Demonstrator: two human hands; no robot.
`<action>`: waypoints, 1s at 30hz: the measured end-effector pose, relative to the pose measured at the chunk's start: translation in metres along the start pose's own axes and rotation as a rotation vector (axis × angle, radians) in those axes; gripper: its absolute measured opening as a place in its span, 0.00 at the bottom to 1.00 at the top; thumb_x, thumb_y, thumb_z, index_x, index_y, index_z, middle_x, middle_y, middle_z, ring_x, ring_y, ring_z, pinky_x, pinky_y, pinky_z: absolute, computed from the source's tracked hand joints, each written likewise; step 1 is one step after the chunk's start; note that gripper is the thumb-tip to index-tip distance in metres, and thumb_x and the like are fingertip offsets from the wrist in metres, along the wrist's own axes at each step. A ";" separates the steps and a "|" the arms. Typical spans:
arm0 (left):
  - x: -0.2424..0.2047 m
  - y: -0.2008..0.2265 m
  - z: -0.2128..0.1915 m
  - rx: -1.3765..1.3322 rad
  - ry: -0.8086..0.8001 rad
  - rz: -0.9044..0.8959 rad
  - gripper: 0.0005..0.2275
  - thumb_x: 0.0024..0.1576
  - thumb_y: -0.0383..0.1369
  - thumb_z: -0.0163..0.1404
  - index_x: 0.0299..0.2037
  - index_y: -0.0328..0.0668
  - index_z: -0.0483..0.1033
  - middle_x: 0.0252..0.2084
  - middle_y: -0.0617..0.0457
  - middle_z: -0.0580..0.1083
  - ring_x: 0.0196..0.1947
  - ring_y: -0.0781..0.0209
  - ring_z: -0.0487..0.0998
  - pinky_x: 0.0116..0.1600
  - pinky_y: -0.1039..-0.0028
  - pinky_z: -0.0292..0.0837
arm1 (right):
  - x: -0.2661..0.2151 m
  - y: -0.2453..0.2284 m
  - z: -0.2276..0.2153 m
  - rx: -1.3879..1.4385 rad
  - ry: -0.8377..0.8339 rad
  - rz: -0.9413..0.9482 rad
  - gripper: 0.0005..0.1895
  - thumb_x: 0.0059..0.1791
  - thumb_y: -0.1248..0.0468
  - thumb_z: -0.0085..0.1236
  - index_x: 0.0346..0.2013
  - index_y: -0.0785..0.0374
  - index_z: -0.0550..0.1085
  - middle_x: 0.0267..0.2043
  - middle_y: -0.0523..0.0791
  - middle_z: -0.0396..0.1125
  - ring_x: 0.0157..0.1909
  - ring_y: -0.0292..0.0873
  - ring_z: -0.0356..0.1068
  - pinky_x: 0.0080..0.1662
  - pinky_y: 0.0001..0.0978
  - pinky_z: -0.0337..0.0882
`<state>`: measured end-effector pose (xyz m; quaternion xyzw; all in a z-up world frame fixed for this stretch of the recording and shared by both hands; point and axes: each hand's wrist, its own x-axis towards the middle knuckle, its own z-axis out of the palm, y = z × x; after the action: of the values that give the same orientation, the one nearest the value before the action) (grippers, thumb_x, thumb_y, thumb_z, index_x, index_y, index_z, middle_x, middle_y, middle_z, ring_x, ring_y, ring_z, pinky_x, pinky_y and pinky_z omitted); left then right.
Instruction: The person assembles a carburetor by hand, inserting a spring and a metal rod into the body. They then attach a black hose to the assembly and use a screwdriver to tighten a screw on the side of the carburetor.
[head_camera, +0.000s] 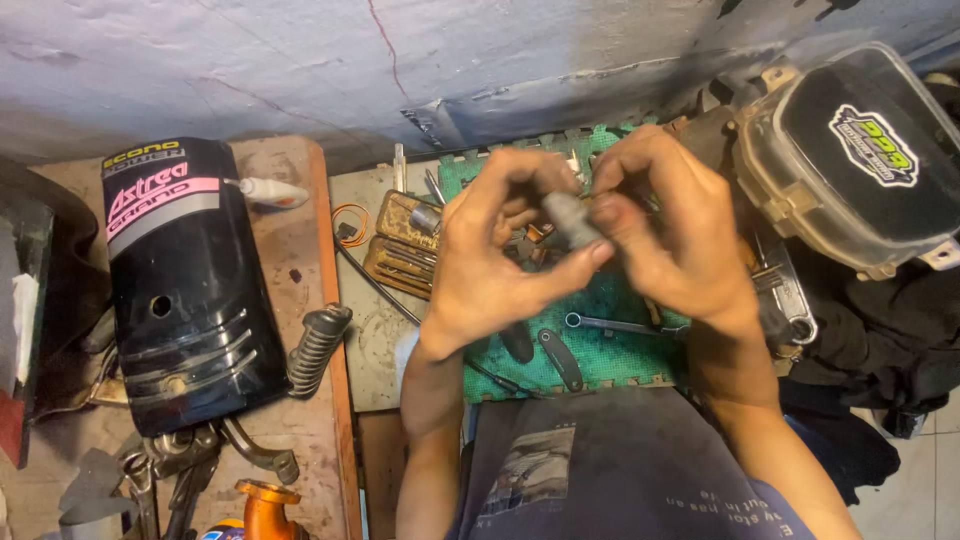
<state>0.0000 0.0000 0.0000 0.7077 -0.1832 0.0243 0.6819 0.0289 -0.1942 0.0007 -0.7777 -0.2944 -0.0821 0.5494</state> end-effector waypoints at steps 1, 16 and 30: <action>-0.010 -0.004 -0.004 -0.003 0.001 -0.007 0.22 0.55 0.25 0.66 0.54 0.34 0.66 0.51 0.49 0.71 0.50 0.65 0.79 0.58 0.76 0.84 | -0.009 0.008 0.008 0.002 -0.003 0.007 0.11 0.59 0.64 0.56 0.44 0.69 0.66 0.41 0.48 0.66 0.40 0.41 0.70 0.43 0.28 0.71; -0.020 -0.014 -0.015 -0.256 0.426 0.124 0.18 0.66 0.16 0.55 0.63 0.33 0.63 0.50 0.43 0.74 0.50 0.63 0.74 0.59 0.75 0.71 | -0.147 0.047 0.166 -0.331 -1.040 -0.233 0.20 0.46 0.64 0.58 0.53 0.64 0.74 0.36 0.54 0.72 0.31 0.53 0.76 0.29 0.46 0.74; -0.116 -0.085 -0.013 0.240 0.451 -0.035 0.03 0.53 0.23 0.46 0.35 0.34 0.72 0.32 0.50 0.73 0.33 0.64 0.73 0.41 0.71 0.70 | -0.082 0.037 0.112 -0.168 -1.251 0.117 0.24 0.49 0.64 0.59 0.59 0.56 0.66 0.28 0.51 0.71 0.30 0.56 0.74 0.35 0.54 0.71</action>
<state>-0.0806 0.0395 -0.1136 0.7634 -0.0102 0.1914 0.6168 -0.0396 -0.1321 -0.1093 -0.7340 -0.5092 0.3952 0.2140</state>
